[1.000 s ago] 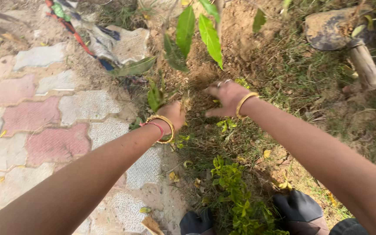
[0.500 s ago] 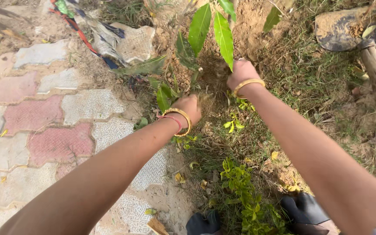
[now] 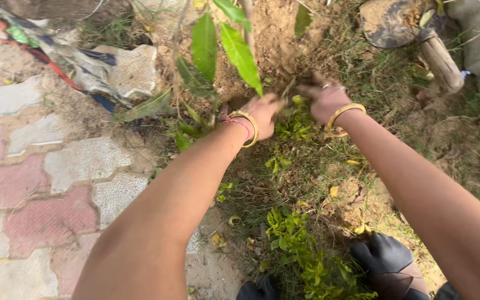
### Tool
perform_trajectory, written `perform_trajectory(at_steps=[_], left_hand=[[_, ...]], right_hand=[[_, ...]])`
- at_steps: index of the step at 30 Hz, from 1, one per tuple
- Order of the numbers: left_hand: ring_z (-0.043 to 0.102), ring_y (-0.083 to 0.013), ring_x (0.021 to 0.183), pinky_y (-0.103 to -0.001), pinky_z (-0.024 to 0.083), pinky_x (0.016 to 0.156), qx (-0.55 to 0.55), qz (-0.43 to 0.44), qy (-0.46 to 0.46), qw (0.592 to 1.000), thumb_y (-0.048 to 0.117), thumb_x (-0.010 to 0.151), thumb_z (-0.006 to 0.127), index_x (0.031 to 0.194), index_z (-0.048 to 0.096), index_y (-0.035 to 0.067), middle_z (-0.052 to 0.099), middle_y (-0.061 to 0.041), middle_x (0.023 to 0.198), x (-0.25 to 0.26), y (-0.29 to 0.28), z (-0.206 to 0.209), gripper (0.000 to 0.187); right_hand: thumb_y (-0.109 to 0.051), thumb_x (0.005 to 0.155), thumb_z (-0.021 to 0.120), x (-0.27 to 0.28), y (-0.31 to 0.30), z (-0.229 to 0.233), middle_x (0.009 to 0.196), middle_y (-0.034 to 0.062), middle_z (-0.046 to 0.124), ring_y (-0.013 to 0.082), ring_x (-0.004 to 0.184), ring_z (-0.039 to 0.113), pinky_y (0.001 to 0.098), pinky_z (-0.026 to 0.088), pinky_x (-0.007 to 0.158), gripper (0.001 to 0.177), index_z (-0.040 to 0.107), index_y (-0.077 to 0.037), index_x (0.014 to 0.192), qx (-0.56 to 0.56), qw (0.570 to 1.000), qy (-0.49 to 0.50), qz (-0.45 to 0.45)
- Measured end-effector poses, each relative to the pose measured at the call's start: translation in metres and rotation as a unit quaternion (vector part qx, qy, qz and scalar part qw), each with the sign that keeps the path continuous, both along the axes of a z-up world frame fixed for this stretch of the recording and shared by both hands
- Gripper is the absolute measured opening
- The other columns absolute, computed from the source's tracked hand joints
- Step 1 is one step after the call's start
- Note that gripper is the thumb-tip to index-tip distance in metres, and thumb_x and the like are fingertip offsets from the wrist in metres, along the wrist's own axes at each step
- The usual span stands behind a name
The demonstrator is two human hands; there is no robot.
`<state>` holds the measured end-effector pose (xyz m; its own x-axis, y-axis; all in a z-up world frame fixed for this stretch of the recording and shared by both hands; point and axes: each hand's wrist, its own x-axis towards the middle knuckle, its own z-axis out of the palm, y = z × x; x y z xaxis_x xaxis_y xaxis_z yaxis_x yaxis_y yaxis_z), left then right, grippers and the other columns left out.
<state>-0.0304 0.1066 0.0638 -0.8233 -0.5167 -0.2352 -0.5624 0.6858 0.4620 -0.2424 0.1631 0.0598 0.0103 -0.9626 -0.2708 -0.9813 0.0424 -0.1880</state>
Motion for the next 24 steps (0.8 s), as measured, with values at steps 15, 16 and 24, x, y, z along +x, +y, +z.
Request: perform_trajectory(at_steps=[15,16,24], left_hand=[[0.055,-0.0327,0.108,-0.049,0.048,0.098,0.019,0.171,-0.186,0.968,0.006,0.091,0.058,0.131,0.047,-0.001,0.052,-0.022,0.12,0.09,-0.021,0.001,0.042],[0.056,-0.0302,0.106,-0.046,0.049,0.1,0.027,0.177,-0.162,0.97,0.003,0.091,0.057,0.127,0.051,-0.002,0.055,-0.02,0.117,0.085,-0.018,0.008,0.037],[0.062,-0.0207,0.088,-0.034,0.056,0.079,0.179,0.184,0.059,0.965,0.008,0.084,0.074,0.156,0.028,0.01,0.052,-0.011,0.128,-0.001,0.014,0.056,0.086]], right_hand=[[-0.026,0.115,0.04,-0.024,0.001,0.062,0.107,0.024,0.068,0.0239,0.076,0.065,0.0369,0.059,0.065,0.039,0.054,-0.002,0.142,0.05,0.98,0.034,-0.19],[-0.027,0.114,0.039,-0.024,0.001,0.065,0.101,0.0214,0.071,0.0216,0.071,0.062,0.0375,0.058,0.063,0.038,0.055,-0.008,0.143,0.068,0.973,-0.001,-0.221],[-0.031,0.103,0.057,0.046,-0.003,0.072,0.091,0.0099,0.076,0.0149,0.065,0.061,0.0365,0.057,0.071,0.027,0.076,-0.014,0.112,0.068,0.994,-0.085,-0.023]])
